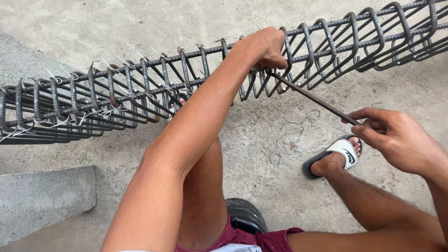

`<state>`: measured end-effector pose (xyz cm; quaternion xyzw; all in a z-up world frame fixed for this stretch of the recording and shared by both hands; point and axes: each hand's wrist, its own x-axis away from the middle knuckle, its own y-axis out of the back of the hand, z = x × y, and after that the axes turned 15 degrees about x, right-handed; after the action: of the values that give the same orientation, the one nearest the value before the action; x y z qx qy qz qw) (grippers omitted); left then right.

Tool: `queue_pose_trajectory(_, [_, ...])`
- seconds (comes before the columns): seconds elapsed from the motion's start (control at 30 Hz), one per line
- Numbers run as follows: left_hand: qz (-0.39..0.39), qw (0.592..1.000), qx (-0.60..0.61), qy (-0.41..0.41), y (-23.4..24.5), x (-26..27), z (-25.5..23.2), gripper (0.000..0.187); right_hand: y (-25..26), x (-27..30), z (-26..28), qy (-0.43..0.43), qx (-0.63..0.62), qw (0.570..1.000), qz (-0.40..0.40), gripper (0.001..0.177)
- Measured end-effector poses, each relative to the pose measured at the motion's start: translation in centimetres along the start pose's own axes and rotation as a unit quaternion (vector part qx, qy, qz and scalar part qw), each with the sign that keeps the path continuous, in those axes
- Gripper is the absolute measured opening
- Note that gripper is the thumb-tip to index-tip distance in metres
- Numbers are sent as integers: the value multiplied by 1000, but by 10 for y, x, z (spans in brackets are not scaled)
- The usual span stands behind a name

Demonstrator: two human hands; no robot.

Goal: Tying steel rebar together using wire and a manual twisting tool

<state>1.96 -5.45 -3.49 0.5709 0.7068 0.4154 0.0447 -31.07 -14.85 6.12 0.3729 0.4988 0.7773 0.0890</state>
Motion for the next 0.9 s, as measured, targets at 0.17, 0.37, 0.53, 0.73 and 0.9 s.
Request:
queue_pose_trajectory(0.17, [3, 1000, 6, 0, 1, -2, 0, 28, -10, -4, -8, -26, -33, 998, 38, 39])
queue_pose_trajectory(0.37, [-7, 999, 36, 4, 1, 10, -4, 23, -29, -6, -4, -13, 14, 996, 88, 32])
queue_pose_trajectory(0.53, [-11, 1000, 29, -4, -3, 4, 1, 30, -45, -5, 2, -9, 123, 990, 67, 28])
queue_pose_trajectory(0.73, [-32, 997, -48, -54, -10, -16, 10, 34, -43, 17, 49, -18, 254, 959, 123, 53])
queue_pose_trajectory(0.9, [-88, 985, -132, -66, -11, -14, 9, 30, -58, 30, 38, 191, 448, 873, -18, 31])
